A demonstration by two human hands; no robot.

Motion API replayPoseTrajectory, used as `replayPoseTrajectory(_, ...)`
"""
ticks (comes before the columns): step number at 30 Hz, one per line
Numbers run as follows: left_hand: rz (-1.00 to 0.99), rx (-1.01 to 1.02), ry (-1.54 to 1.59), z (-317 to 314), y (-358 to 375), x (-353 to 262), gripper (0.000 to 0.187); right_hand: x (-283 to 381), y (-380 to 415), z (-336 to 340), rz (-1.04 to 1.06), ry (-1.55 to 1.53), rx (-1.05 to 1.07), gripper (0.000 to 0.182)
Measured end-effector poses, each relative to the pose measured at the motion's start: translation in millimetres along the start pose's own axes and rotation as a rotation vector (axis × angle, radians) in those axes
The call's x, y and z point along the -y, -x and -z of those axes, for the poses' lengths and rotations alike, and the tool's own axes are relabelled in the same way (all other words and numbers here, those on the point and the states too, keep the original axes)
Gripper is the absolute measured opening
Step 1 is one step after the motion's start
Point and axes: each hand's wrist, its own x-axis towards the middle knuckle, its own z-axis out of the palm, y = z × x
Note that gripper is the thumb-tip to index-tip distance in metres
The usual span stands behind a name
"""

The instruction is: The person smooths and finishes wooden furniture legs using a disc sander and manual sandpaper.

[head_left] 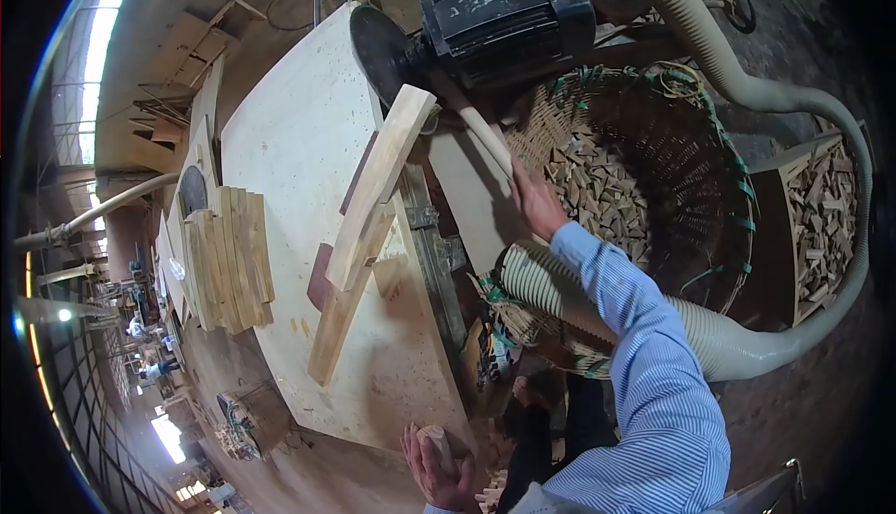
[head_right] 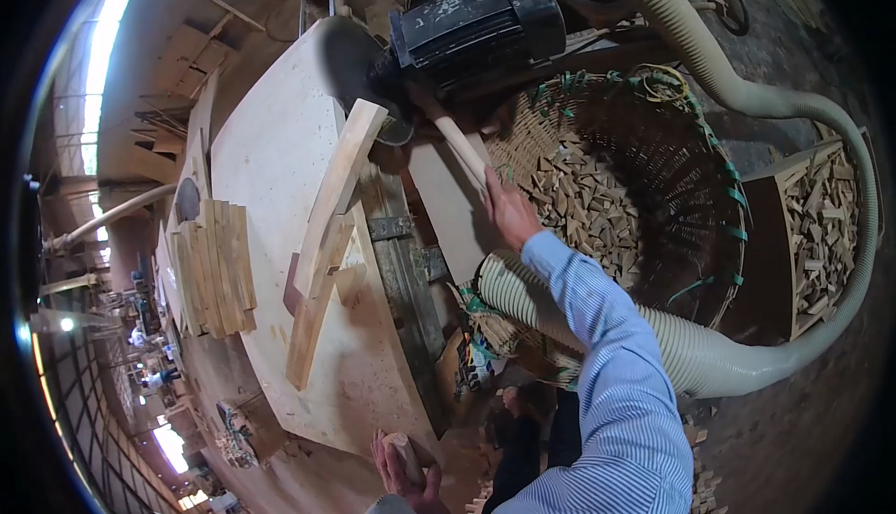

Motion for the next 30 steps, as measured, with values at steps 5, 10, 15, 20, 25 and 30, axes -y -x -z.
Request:
replayPoseTrajectory(5,-0.073,-0.088,0.089,-7,2,16,0.097,-18,63,24,0.001,-0.112,0.020,0.055)
replayPoseTrajectory(10,0.303,-0.066,0.312,-14,11,-2,0.095,-5,31,7,0.166,-0.192,-0.183,0.053)
replayPoseTrajectory(15,0.048,-0.080,0.077,2,-3,-1,0.085,25,-68,-28,0.040,-0.171,-0.209,0.055)
replayPoseTrajectory(20,-0.044,-0.141,0.029,9,-26,-15,0.082,43,-176,-53,0.049,-0.069,-0.349,0.037)
replayPoseTrajectory(25,-0.034,-0.071,-0.019,12,-22,-11,0.082,31,-197,-58,0.092,0.000,-0.139,0.033)
replayPoseTrajectory(30,0.065,-0.025,0.030,6,-19,-12,0.085,4,-104,-17,0.117,-0.034,-0.074,0.043)
